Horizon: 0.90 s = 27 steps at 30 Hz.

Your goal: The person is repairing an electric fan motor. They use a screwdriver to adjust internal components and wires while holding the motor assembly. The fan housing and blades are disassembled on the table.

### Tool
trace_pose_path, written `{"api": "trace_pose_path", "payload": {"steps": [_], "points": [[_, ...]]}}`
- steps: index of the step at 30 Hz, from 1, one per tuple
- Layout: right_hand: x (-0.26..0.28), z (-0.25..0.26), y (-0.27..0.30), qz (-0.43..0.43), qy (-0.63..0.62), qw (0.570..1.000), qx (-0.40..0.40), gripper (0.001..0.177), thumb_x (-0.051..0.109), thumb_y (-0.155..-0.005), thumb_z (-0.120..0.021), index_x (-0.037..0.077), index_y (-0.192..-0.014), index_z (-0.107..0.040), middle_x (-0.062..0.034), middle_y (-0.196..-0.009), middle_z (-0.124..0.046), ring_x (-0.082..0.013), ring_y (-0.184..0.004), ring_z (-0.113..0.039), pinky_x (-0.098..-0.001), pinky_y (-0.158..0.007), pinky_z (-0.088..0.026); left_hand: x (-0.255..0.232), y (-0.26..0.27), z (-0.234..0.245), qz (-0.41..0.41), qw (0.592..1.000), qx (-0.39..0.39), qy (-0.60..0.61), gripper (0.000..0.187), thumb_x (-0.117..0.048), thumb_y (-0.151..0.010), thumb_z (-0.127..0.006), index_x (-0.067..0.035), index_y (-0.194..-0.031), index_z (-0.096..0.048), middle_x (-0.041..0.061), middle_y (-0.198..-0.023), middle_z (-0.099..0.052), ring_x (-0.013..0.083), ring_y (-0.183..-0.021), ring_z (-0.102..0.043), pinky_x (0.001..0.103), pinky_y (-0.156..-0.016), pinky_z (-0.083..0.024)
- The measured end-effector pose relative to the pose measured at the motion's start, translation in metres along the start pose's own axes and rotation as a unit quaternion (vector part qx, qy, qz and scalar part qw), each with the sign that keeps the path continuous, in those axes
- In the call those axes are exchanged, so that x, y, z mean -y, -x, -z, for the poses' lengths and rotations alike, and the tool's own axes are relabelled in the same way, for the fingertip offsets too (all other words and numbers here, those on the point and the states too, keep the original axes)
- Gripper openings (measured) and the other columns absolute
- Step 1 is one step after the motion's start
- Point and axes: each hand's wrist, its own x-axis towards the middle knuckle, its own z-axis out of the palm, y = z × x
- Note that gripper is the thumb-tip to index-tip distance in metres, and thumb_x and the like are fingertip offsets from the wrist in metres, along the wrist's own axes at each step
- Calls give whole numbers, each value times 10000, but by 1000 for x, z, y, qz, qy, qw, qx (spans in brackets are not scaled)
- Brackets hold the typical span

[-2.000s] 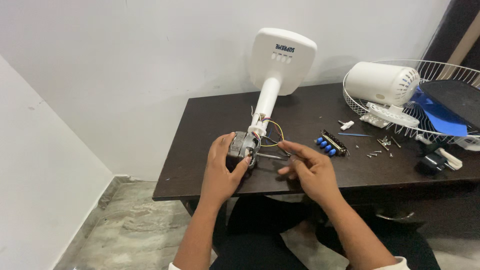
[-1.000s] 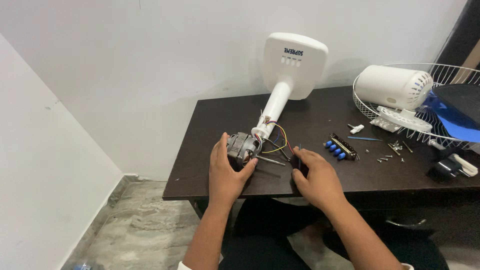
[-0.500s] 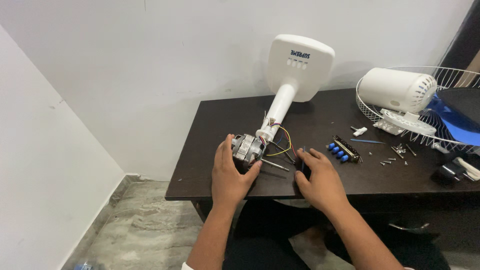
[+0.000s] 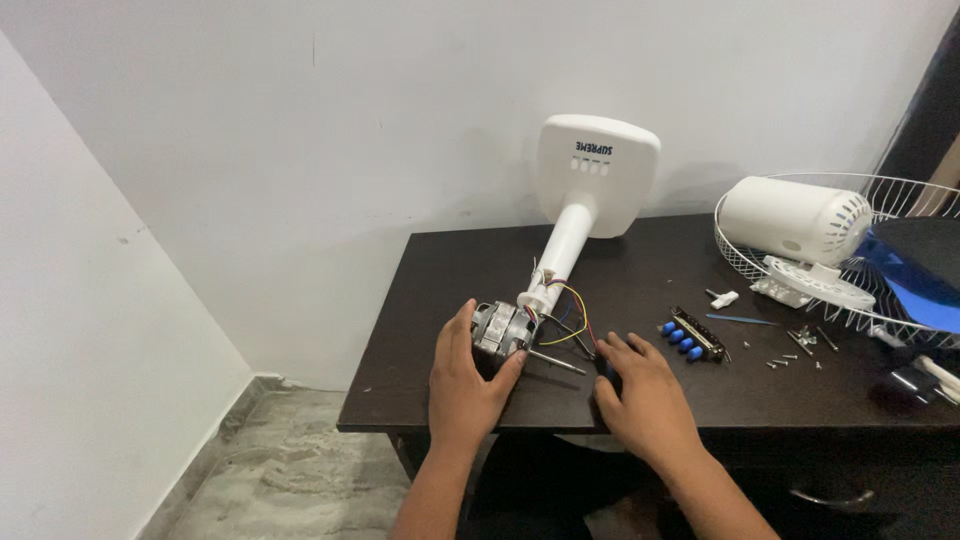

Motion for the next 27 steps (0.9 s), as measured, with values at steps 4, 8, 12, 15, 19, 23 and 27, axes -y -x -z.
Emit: {"api": "trace_pose_path", "payload": {"steps": [4, 8, 12, 15, 19, 23, 27], "points": [[4, 5, 1, 17, -12, 1000, -10, 525, 195, -842, -652, 106, -1358, -612, -67, -1484, -541, -267, -1451, -384, -405, -1172, -323, 4, -2, -3, 18, 999, 17, -22, 883, -378, -821, -774, -158, -1540, -311, 155, -1511, -439, 331, -1373, -489, 470, -1072, -455], [6, 8, 4, -3, -61, 998, -32, 496, 195, -826, -701, 96, -1309, -650, -66, -1442, -589, -261, -1429, -439, -404, -1157, -350, 9, -4, -8, 7, 999, 12, -37, 891, -354, -842, -768, -135, -1556, -283, 202, -1527, -406, 367, -1407, -422, 494, -1099, -382], [0, 9, 17, 48, -180, 972, -141, 389, 167, -870, -701, 87, -1250, -709, -140, -1294, -680, -283, -1290, -600, -381, -1071, -462, 19, -5, -7, -50, 999, -17, -1, 880, -344, -837, -755, -85, -1556, -317, 229, -1520, -465, 387, -1409, -448, 472, -1128, -389], [-12, 17, 27, 112, -205, 946, -226, 266, 129, -925, -693, 73, -1180, -743, -133, -1178, -748, -278, -1194, -671, -370, -1021, -501, 22, -8, -8, -21, 1000, -3, 3, 861, -339, -848, -739, -84, -1560, -326, 230, -1516, -469, 384, -1402, -453, 465, -1120, -388], [-40, 34, 32, 87, -158, 927, -330, 152, 95, -971, -685, 71, -1098, -765, -104, -1062, -766, -243, -1018, -725, -340, -916, -551, 25, -7, -9, -45, 999, -6, -10, 861, -324, -878, -726, -44, -1574, -304, 253, -1529, -452, 406, -1414, -439, 475, -1132, -375], [-87, 60, 26, -32, -170, 914, -366, 172, 94, -956, -682, 73, -1107, -762, -100, -1048, -752, -225, -901, -729, -325, -833, -561, 23, -6, -9, -66, 998, -9, 0, 859, -311, -899, -713, -10, -1580, -286, 256, -1544, -445, 408, -1421, -440, 476, -1134, -375], [-119, 68, 28, -44, -53, 928, -366, 201, 108, -938, -700, 75, -1127, -764, -123, -1091, -736, -275, -951, -686, -372, -885, -539, 23, -8, -7, -50, 998, -11, 22, 866, -286, -851, -743, -20, -1563, -327, 219, -1543, -474, 374, -1424, -463, 456, -1154, -374]]}}
